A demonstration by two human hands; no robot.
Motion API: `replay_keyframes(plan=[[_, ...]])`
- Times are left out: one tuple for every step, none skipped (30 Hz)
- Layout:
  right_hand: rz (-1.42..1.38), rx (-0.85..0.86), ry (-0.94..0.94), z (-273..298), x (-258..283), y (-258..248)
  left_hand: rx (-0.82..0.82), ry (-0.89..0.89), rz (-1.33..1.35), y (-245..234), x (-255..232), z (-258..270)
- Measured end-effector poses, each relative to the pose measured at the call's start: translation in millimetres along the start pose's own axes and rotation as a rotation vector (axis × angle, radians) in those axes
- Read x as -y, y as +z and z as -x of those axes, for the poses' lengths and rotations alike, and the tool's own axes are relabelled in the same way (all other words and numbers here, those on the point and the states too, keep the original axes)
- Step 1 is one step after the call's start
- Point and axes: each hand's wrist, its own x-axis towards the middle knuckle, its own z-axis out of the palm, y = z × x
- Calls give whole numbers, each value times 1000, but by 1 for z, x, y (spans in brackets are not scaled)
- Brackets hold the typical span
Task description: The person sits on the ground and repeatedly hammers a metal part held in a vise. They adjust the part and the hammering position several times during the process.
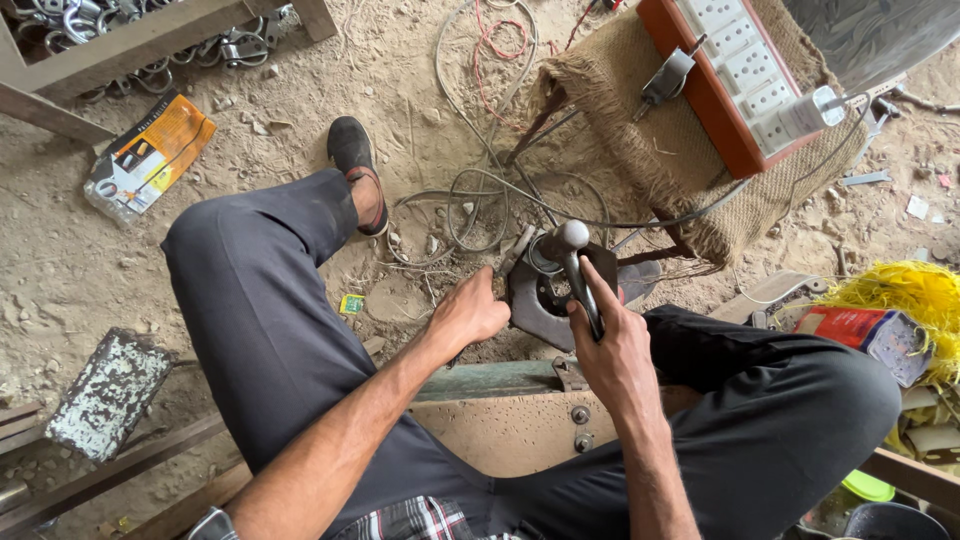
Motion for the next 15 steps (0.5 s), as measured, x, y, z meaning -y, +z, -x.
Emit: replay_keyframes(plan=[[-7, -9, -22, 0, 0, 0, 0, 0, -2, 0, 0, 0], [-14, -18, -44, 0, -1, 0, 1, -1, -4, -1, 0, 1], [-21, -27, -66, 0, -1, 0, 1, -2, -3, -1, -1, 2], [-20, -27, -66, 1, -1, 0, 1, -3, -3, -1, -1, 2], [-20, -27, -66, 1, -1, 0, 1, -4, -2, -2, -2, 3], [-19, -26, -65, 1, -2, 0, -2, -3, -3, -2, -2, 4], [-14, -22, -53, 1, -2, 0, -5, -2, -3, -3, -3, 4], [-9, -17, -41, 0, -2, 0, -8, -1, -3, -3, -3, 5], [-4, -13, -28, 0, -2, 0, -8, -2, -1, -3, -3, 5], [-9, -22, -46, 1, -2, 0, -9, -4, 1, -3, -3, 6], [-14, -30, -63, 1, -2, 0, -9, -6, 2, -3, -3, 6], [-18, -40, -81, 1, -1, 0, -12, -1, 2, -3, -3, 6], [-18, -38, -75, 1, -1, 0, -15, 4, 1, -3, -3, 5], [-17, -36, -69, 1, -1, 0, -18, 9, 0, -3, -2, 5], [-17, -34, -62, 1, -1, 0, -19, 8, -3, -3, -2, 4]])
